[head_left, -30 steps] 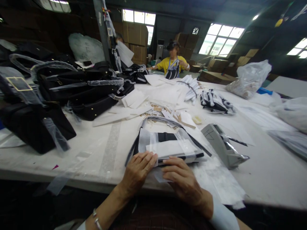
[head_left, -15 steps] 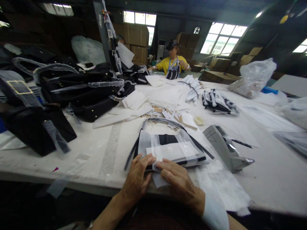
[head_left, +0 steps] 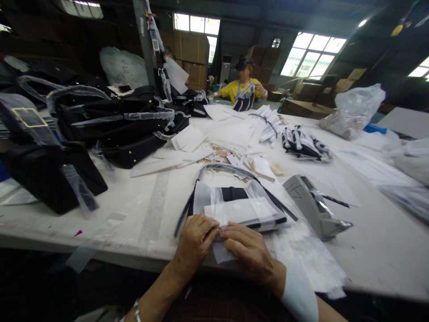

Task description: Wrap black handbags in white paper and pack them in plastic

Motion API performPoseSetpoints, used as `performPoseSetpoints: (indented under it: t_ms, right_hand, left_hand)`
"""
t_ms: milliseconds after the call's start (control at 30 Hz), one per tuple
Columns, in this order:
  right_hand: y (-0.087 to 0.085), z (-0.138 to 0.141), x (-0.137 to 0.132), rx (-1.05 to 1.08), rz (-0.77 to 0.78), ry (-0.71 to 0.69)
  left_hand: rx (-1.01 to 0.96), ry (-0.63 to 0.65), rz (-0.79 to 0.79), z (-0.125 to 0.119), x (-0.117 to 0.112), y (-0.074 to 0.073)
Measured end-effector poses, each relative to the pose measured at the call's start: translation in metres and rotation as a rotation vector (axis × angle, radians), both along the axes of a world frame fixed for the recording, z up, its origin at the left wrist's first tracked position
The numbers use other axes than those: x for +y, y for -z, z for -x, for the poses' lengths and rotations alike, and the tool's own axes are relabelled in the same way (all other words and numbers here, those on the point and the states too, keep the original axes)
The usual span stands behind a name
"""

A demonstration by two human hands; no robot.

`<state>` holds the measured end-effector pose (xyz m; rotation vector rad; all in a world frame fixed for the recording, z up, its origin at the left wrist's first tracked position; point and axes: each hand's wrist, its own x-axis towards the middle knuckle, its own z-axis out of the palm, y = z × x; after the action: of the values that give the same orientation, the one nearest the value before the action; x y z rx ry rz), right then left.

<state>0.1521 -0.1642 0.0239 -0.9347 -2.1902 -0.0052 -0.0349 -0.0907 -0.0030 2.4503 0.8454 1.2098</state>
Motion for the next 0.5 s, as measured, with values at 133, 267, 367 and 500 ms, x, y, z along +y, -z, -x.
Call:
performPoseSetpoints:
  t_ms: [133, 267, 367, 500]
  right_hand:
    - [0.000, 0.001, -0.016, 0.000, 0.076, -0.002]
    - [0.003, 0.006, -0.030, 0.082, 0.164, 0.055]
    - [0.004, 0.011, -0.035, 0.107, 0.173, 0.061]
    - [-0.006, 0.016, -0.033, 0.023, 0.152, 0.077]
  left_hand:
    - [0.032, 0.004, -0.085, 0.001, -0.002, 0.001]
    - [0.061, -0.042, -0.259, -0.002, -0.004, 0.005]
    - [0.077, -0.022, -0.315, -0.002, -0.002, 0.008]
    - [0.151, 0.064, -0.372, 0.001, 0.003, 0.008]
